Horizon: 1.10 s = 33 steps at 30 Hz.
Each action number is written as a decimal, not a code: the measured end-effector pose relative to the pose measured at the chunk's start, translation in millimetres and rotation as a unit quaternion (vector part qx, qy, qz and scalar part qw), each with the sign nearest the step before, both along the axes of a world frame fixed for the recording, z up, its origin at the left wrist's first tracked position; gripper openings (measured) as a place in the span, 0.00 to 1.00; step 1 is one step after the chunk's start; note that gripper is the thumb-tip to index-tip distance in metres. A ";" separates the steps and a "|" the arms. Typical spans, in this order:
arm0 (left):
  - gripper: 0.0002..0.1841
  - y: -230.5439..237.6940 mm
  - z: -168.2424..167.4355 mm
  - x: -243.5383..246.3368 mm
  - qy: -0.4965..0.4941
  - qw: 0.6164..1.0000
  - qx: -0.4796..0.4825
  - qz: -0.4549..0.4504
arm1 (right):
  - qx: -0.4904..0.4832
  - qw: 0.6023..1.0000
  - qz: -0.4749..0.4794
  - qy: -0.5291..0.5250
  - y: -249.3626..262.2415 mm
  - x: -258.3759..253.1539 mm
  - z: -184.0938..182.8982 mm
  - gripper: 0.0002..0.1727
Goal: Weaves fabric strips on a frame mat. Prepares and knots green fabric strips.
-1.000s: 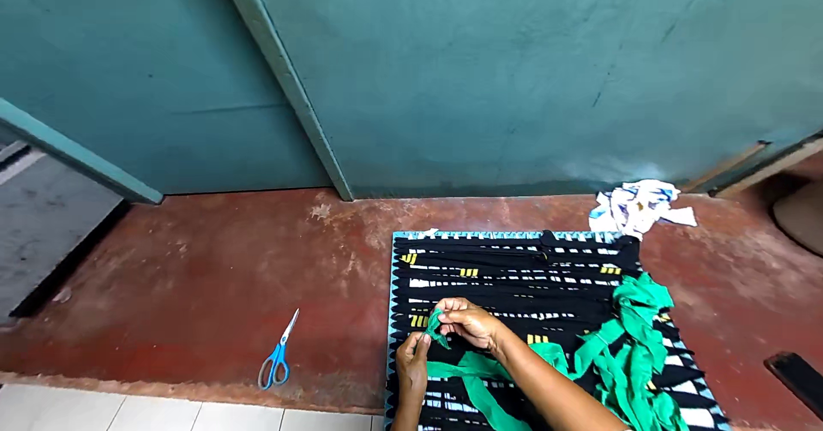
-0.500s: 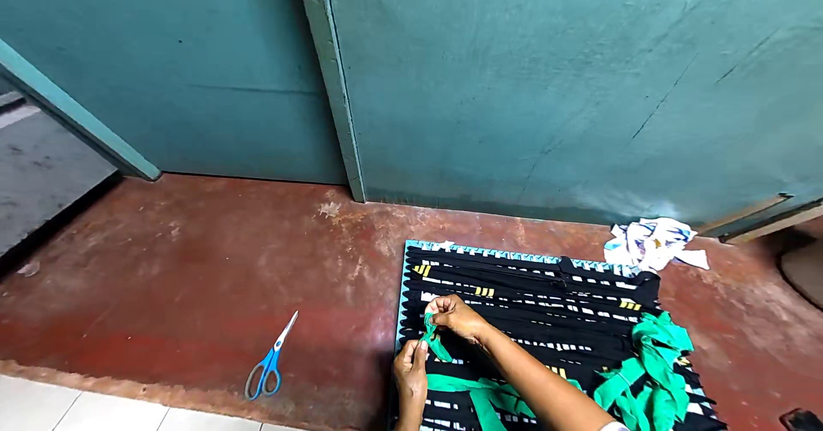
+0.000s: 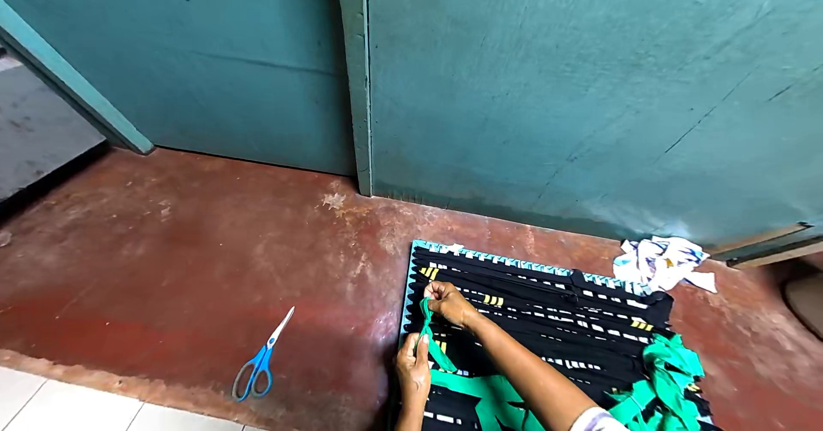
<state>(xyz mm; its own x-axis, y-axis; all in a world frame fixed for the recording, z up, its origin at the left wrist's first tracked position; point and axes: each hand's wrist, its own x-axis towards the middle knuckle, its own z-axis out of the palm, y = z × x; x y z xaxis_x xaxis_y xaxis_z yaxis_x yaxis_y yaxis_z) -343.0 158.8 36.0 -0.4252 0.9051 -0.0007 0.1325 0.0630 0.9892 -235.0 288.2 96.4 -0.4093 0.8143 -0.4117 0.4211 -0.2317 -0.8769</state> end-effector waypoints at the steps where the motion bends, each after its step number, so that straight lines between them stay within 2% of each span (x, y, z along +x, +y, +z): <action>1: 0.09 1.7 -1.6 -0.1 0.003 1.000 0.003 0.003 | -0.005 1.000 0.021 -0.005 7.2 2.4 0.7 0.03; 6: 0.11 12.1 -8.3 -1.0 -0.017 1.000 0.004 0.004 | -0.041 0.995 0.075 -0.048 50.5 15.2 14.6 0.05; 11: 0.10 24.6 -12.6 -1.0 0.027 1.000 -0.006 -0.002 | 0.038 0.986 0.016 -0.162 99.2 12.8 13.3 0.07; 15: 0.12 33.2 -10.4 3.2 0.119 0.992 -0.027 -0.030 | 0.070 0.962 -0.035 -0.263 126.5 -3.8 -1.3 0.08; 18: 0.12 41.6 -6.3 5.9 0.156 0.987 -0.032 -0.030 | 0.078 0.945 -0.081 -0.307 135.4 -16.6 1.8 0.10; 22: 0.11 48.7 -8.2 7.4 0.142 0.989 -0.039 -0.032 | 0.092 0.927 -0.101 -0.349 143.2 -24.7 -3.7 0.12; 33: 0.11 48.0 -16.8 5.8 0.115 0.991 -0.041 -0.047 | 0.084 0.919 -0.051 -0.382 152.7 -24.6 -13.6 0.14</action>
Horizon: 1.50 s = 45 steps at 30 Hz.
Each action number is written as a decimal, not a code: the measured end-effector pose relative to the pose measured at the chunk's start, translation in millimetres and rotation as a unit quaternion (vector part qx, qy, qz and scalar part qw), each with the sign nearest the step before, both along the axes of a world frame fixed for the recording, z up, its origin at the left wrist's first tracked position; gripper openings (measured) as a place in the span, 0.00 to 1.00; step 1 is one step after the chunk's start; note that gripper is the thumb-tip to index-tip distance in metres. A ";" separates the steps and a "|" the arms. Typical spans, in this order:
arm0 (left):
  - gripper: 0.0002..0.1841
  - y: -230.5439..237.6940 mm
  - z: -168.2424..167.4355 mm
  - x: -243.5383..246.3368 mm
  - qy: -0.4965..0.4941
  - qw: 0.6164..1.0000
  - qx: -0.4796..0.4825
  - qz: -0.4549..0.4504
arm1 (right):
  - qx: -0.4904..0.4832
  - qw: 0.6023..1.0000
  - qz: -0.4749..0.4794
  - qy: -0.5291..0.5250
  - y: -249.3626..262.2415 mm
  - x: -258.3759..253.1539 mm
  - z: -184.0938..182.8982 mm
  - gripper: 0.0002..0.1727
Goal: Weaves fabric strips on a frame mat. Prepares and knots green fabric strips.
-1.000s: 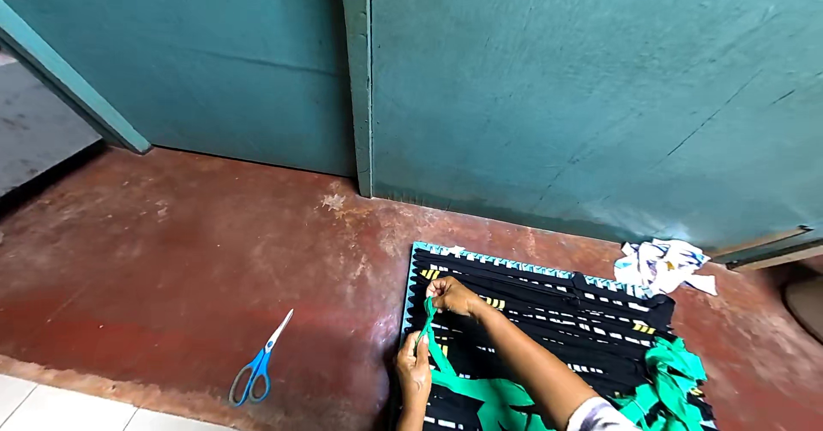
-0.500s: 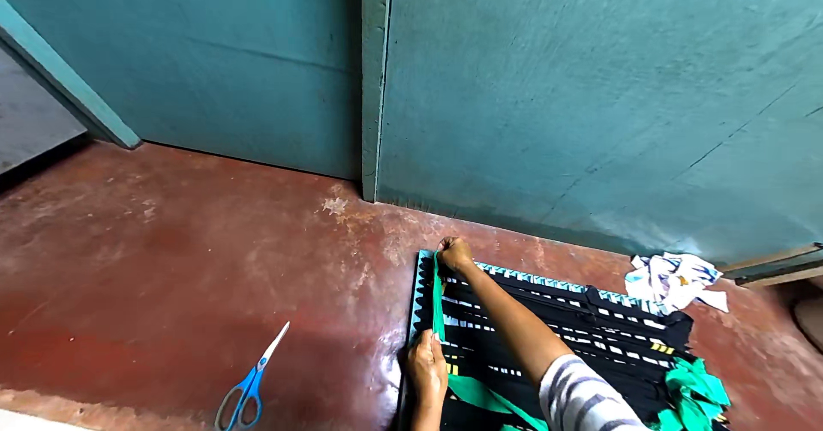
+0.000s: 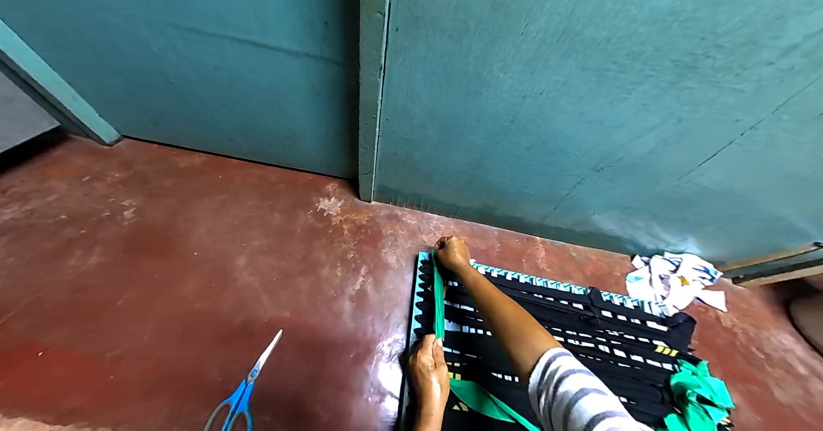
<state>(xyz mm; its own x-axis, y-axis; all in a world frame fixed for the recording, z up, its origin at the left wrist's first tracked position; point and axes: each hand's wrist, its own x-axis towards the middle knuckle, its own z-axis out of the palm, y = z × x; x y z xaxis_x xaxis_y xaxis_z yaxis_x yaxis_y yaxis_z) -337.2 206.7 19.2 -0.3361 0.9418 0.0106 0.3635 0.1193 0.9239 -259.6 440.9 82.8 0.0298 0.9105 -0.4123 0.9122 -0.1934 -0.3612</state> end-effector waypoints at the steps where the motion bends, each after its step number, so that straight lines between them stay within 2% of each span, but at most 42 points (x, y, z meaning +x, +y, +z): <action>1: 0.11 0.0 -0.3 -0.6 -0.003 1.000 0.000 -0.003 | -0.003 1.000 0.010 0.000 -0.4 0.2 -0.3 0.15; 8: 0.11 -0.6 -1.5 -0.9 -0.001 1.000 0.002 -0.003 | -0.019 0.996 0.085 -0.025 -6.0 3.1 -5.9 0.18; 18: 0.11 -2.1 4.9 -5.9 -0.024 0.999 -0.012 -0.019 | 0.049 0.997 0.003 0.063 -18.3 11.3 -24.5 0.13; 20: 0.11 -1.2 5.7 -7.0 -0.027 0.999 -0.022 -0.022 | 0.054 0.997 -0.001 0.054 -21.2 8.8 -23.8 0.13; 23: 0.10 -2.1 5.1 -6.7 -0.022 0.999 -0.020 -0.029 | 0.051 0.998 0.021 -0.014 -26.5 0.6 -21.1 0.16; 25: 0.11 -7.9 6.5 -5.7 -0.023 0.999 -0.021 -0.040 | 0.064 0.997 0.031 -0.036 -31.0 -1.2 -24.5 0.17; 32: 0.12 -62.7 14.0 -6.8 -0.124 0.986 -0.094 -0.059 | 0.103 0.993 0.048 0.018 -54.6 4.7 -25.5 0.25; 35: 0.13 -89.3 21.9 -12.3 -0.222 0.969 -0.107 -0.022 | 0.172 0.980 0.063 0.081 -84.0 7.2 -25.4 0.26; 37: 0.14 -104.2 27.0 -17.2 -0.297 0.948 -0.111 0.005 | 0.234 0.956 0.068 0.162 -114.0 11.9 -27.6 0.23; 40: 0.15 -122.5 36.9 -23.6 -0.375 0.915 -0.144 0.026 | 0.257 0.921 0.085 0.282 -173.8 21.4 -23.7 0.18; 42: 0.15 -134.9 40.5 -24.6 -0.408 0.897 -0.162 0.042 | 0.227 0.908 0.102 0.338 -220.1 30.4 -17.8 0.16; 45: 0.16 -149.7 44.7 -22.0 -0.454 0.866 -0.194 0.083 | 0.090 0.910 0.122 0.386 -282.5 48.7 -9.5 0.15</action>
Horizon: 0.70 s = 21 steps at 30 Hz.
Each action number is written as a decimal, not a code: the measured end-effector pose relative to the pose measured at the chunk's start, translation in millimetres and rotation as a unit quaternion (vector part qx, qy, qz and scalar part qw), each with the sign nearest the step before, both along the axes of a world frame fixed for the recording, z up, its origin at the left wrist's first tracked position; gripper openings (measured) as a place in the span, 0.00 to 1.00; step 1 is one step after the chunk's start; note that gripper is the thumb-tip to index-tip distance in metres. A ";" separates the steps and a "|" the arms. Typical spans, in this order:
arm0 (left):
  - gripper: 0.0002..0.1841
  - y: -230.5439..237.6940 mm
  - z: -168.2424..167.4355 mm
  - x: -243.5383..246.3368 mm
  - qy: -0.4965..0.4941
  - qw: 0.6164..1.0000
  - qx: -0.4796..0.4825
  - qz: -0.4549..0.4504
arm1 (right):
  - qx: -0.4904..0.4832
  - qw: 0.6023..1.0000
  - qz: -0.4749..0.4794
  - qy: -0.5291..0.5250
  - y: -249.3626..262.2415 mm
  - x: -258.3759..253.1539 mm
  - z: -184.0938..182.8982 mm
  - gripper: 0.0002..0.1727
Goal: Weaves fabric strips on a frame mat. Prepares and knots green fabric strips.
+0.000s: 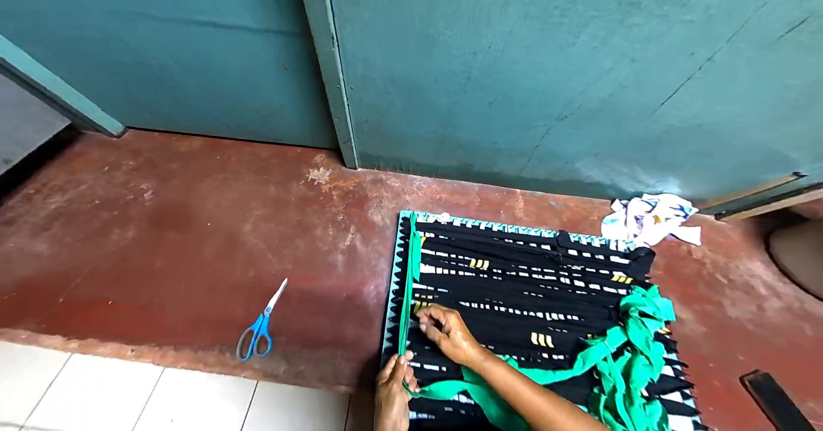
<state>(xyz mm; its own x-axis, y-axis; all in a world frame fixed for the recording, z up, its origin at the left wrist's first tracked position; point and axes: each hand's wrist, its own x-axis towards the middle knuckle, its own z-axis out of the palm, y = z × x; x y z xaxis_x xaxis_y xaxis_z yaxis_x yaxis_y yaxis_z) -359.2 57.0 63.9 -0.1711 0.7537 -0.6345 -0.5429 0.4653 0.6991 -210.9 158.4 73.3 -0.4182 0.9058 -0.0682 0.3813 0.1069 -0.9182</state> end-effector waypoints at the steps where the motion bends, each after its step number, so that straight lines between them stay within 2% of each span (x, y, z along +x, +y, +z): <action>1: 0.16 -4.9 1.7 1.1 -0.011 1.000 -0.013 0.010 | -0.059 0.998 0.028 -0.004 -17.5 6.4 2.9 0.17; 5: 0.16 -18.4 13.3 6.7 -0.039 0.998 -0.026 0.040 | -0.228 0.967 0.108 -0.019 -62.9 22.5 8.4 0.24; 8: 0.15 -26.4 20.3 10.4 -0.039 0.998 -0.043 0.038 | -0.290 0.943 0.160 -0.008 -80.0 31.5 9.7 0.26; 12: 0.15 -42.9 25.6 13.8 -0.051 0.996 -0.057 0.041 | -0.277 0.934 0.221 -0.033 -93.4 42.4 11.3 0.25; 17: 0.16 -75.0 27.1 23.9 -0.106 0.990 -0.081 0.048 | -0.269 0.933 0.238 -0.029 -100.2 52.5 16.4 0.21; 21: 0.17 -108.2 21.3 30.4 -0.134 0.986 -0.091 0.042 | -0.312 0.908 0.275 -0.042 -113.4 47.9 15.8 0.25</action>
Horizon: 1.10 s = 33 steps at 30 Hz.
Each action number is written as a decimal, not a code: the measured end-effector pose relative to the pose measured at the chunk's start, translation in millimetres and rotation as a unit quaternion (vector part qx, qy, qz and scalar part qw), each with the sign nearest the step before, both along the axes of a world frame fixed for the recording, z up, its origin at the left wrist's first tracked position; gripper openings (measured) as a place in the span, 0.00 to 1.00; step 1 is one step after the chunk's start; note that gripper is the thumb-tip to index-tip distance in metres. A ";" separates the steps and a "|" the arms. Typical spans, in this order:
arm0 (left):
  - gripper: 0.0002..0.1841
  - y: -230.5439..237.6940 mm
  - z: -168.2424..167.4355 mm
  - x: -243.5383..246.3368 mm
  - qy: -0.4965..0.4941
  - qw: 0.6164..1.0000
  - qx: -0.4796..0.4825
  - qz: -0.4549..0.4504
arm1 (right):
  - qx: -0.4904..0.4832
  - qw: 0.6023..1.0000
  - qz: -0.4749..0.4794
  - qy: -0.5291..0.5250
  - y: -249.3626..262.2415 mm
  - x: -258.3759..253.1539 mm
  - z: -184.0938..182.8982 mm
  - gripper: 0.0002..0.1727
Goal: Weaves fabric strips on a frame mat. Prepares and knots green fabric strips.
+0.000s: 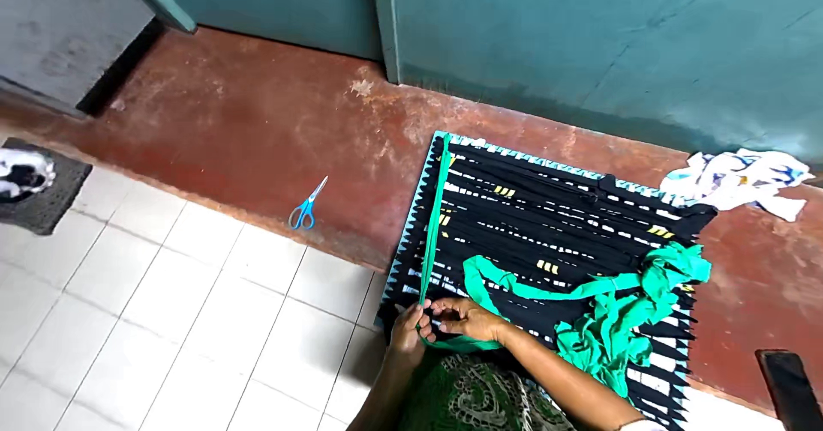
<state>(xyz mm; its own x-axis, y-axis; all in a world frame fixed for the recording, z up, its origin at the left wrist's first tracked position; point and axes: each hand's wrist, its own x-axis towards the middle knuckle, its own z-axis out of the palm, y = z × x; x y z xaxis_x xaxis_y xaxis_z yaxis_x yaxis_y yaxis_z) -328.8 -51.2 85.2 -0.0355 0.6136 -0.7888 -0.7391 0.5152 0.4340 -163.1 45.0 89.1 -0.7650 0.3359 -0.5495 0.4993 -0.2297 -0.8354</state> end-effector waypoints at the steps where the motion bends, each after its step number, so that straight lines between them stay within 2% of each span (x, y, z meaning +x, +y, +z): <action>1: 0.17 -6.6 -3.0 1.0 -0.009 1.000 0.003 0.004 | -0.011 1.000 -0.009 0.000 -3.4 -3.3 -2.7 0.25; 6: 0.16 -36.5 -10.1 3.7 -0.023 0.999 0.033 0.000 | -0.058 0.998 -0.009 -0.020 -11.0 -23.9 -4.9 0.22; 10: 0.14 -60.2 -16.6 -1.3 0.064 0.993 0.070 -0.066 | -0.108 0.992 -0.066 0.000 -22.9 -45.8 4.7 0.16; 12: 0.14 -72.1 -21.4 -8.4 0.179 0.977 0.054 -0.105 | -0.152 0.983 -0.100 0.001 -29.0 -51.6 4.1 0.15; 14: 0.14 -83.0 -23.5 -19.6 0.354 0.926 0.027 -0.132 | -0.168 0.979 -0.117 0.005 -33.1 -51.6 1.4 0.14; 16: 0.14 -91.8 -29.8 -32.0 0.448 0.886 -0.016 -0.118 | -0.162 0.979 -0.124 0.004 -36.5 -48.1 -2.2 0.14; 18: 0.18 -95.5 -42.3 -40.1 0.444 0.889 -0.059 -0.089 | -0.141 0.983 -0.115 -0.006 -39.0 -44.7 -4.2 0.15; 21: 0.29 -91.9 -58.0 -43.3 0.378 0.917 -0.067 -0.106 | -0.093 0.993 -0.067 -0.043 -39.4 -43.5 -4.7 0.16; 22: 0.29 -89.2 -62.6 -42.2 0.374 0.917 -0.064 -0.120 | -0.080 0.994 -0.048 -0.058 -40.1 -43.1 -5.0 0.16; 25: 0.14 -83.7 -78.4 -45.3 0.415 0.892 -0.043 -0.176 | -0.051 0.995 -0.021 -0.080 -41.8 -41.8 -7.8 0.17; 26: 0.12 -81.4 -78.2 -51.3 0.411 0.887 -0.034 -0.209 | -0.044 0.996 -0.018 -0.082 -41.6 -41.0 -7.9 0.18; 29: 0.10 -61.7 -39.1 -78.4 0.329 0.893 0.004 -0.306 | -0.024 0.996 -0.006 -0.088 -38.6 -39.0 -6.2 0.18; 31: 0.10 -43.9 -12.0 -97.0 0.277 0.929 0.040 -0.243 | -0.009 0.996 0.005 -0.087 -38.4 -39.1 -9.0 0.18; 33: 0.11 -24.3 -4.9 -110.3 0.265 0.959 0.051 -0.086 | -0.004 0.996 0.016 -0.086 -38.3 -41.3 -10.2 0.19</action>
<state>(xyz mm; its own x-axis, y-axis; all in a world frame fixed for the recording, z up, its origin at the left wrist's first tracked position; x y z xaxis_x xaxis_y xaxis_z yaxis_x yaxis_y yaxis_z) -439.2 -75.5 80.2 -0.3055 0.7195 -0.6237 -0.3092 0.5446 0.7796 -204.3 6.7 78.9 -0.6695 0.3074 -0.6762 0.6424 -0.2174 -0.7348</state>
